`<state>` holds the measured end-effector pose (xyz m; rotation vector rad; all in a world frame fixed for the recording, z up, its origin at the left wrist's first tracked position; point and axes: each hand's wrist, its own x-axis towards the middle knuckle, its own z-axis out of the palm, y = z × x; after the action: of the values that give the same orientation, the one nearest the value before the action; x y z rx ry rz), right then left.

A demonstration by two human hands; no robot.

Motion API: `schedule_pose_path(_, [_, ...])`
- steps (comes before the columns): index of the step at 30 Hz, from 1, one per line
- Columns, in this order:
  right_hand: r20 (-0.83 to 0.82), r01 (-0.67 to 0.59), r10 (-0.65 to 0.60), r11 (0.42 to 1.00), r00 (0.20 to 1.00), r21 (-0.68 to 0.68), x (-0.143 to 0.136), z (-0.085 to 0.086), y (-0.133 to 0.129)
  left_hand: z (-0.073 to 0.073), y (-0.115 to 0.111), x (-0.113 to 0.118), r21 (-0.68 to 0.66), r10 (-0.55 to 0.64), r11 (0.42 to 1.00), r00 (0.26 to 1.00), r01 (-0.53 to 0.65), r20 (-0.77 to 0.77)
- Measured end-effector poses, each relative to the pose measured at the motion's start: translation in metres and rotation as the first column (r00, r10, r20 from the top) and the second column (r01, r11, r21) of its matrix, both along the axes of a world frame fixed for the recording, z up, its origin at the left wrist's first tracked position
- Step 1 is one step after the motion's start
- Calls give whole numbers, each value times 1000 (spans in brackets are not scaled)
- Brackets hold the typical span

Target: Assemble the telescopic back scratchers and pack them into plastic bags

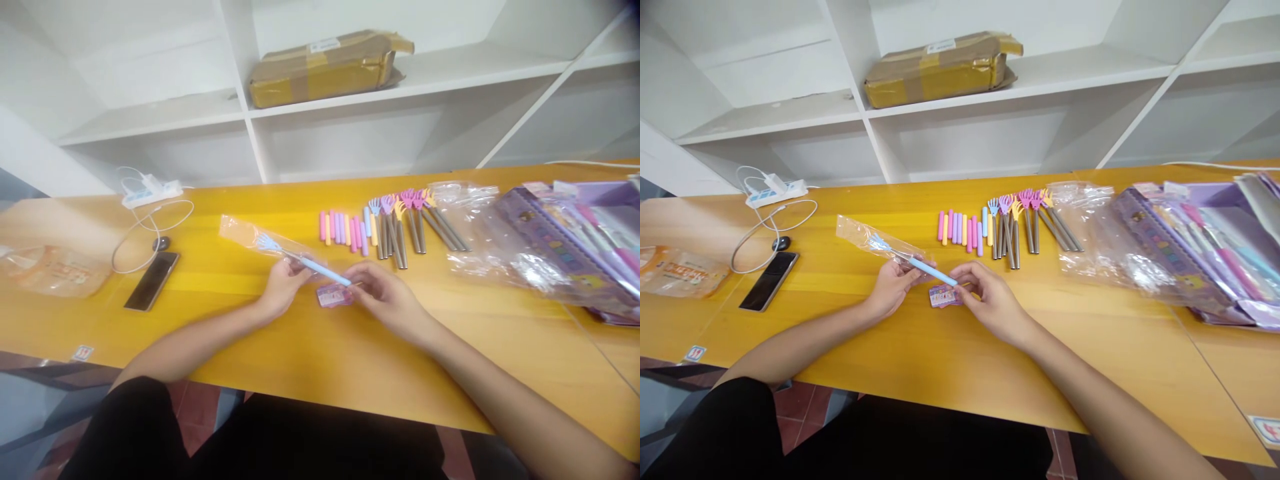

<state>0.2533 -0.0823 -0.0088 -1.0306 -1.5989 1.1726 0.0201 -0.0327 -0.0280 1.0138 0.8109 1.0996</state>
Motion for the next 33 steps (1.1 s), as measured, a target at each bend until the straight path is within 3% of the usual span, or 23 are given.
schedule_pose_path(4, [21,15,-16,998,1000,67,-1,-2,-2,-6,-3,-1,22,-22,999,997,23,-73])
schedule_pose_path(7, [82,22,-39,978,996,205,-1,-3,-2,-8,-10,1,49,-54,997,985,63,-166])
schedule_pose_path(13, [251,-8,-145,853,957,521,-1,2,-5,-8,-31,8,60,-240,962,928,267,-285])
schedule_pose_path(20, [410,-296,58,784,910,546,9,10,-5,-7,-30,8,113,-252,950,931,290,-265])
schedule_pose_path(25, [452,-335,52,747,890,574,11,8,0,-12,-28,8,76,-158,979,941,189,-298])
schedule_pose_path(29, [480,-318,-20,726,877,611,10,4,0,-11,-31,8,39,-191,976,934,213,-303])
schedule_pose_path(33, [490,-300,-45,742,870,600,8,4,-4,-11,-33,8,16,-255,963,934,267,-251])
